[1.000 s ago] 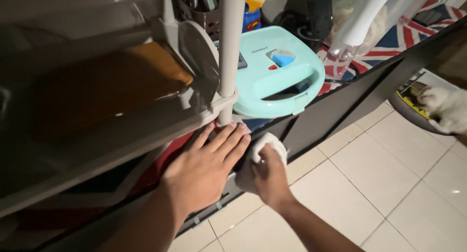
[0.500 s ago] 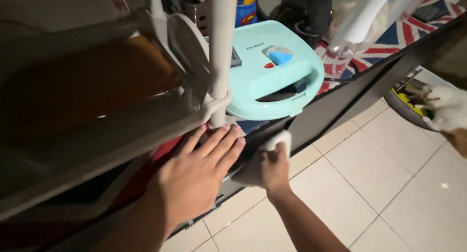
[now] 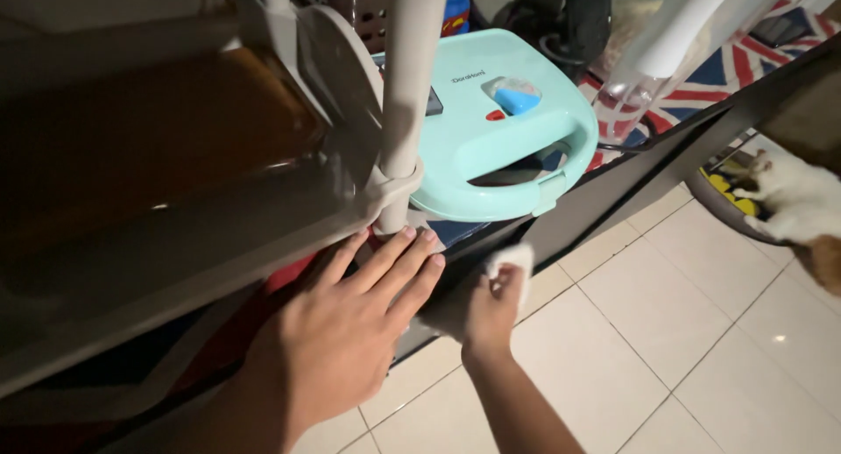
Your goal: Cleaning a cabinet and drawer using a spray bottle and cloth.
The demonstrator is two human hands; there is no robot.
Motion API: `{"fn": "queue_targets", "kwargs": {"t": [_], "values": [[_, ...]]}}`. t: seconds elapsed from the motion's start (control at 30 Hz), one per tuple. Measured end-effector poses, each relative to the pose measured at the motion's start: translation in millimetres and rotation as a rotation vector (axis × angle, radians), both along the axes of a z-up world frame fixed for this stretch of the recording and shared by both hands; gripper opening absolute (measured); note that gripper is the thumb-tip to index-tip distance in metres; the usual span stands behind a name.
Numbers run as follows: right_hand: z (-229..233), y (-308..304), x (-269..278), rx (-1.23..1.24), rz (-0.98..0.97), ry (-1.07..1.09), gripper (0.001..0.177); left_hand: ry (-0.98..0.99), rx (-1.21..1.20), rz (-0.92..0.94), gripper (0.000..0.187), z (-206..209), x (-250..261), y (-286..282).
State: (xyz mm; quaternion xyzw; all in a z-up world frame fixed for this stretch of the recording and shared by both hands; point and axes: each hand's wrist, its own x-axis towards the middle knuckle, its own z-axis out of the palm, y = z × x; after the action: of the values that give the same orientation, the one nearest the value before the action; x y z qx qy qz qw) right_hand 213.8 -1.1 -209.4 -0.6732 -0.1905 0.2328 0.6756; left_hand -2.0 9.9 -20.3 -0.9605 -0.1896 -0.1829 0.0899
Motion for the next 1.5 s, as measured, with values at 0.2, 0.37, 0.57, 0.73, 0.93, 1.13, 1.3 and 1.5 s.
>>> {"fn": "queue_targets", "kwargs": {"t": [0.2, 0.37, 0.57, 0.73, 0.93, 1.13, 1.3, 1.5], "values": [[32.4, 5.2, -15.0, 0.255, -0.112, -0.411, 0.022, 0.044, -0.004, -0.003, 0.080, 6.9, -1.5, 0.0], [-47.3, 16.4, 29.4, -0.090, -0.090, 0.068, 0.016, 0.051, -0.009, -0.015, 0.080, 8.9, -4.1, -0.9], [47.2, -3.9, 2.6, 0.093, -0.056, 0.107, 0.015, 0.028, 0.026, -0.003, 0.078, 5.3, -2.1, -0.7], [7.4, 8.5, 16.7, 0.174, -0.184, -0.277, 0.022, 0.112, 0.029, 0.002, 0.087, 16.6, 1.2, -0.8], [-17.5, 9.0, 40.1, -0.106, 0.126, 0.225, 0.023, 0.091, -0.017, -0.005, 0.084, 12.1, -4.2, 1.0], [60.1, -4.2, -9.6, 0.113, -0.053, -0.174, 0.024, 0.057, -0.054, -0.041, 0.079, 11.9, -4.9, 1.3], [5.6, 2.9, 16.1, -0.261, 0.095, -0.084, 0.035, 0.133, -0.020, -0.018, 0.083, 17.5, -1.1, 2.5], [101.7, -13.9, -22.1, 0.071, -0.006, -0.189, 0.034, 0.144, -0.049, -0.019, 0.082, 21.0, -1.8, 1.1]]}}
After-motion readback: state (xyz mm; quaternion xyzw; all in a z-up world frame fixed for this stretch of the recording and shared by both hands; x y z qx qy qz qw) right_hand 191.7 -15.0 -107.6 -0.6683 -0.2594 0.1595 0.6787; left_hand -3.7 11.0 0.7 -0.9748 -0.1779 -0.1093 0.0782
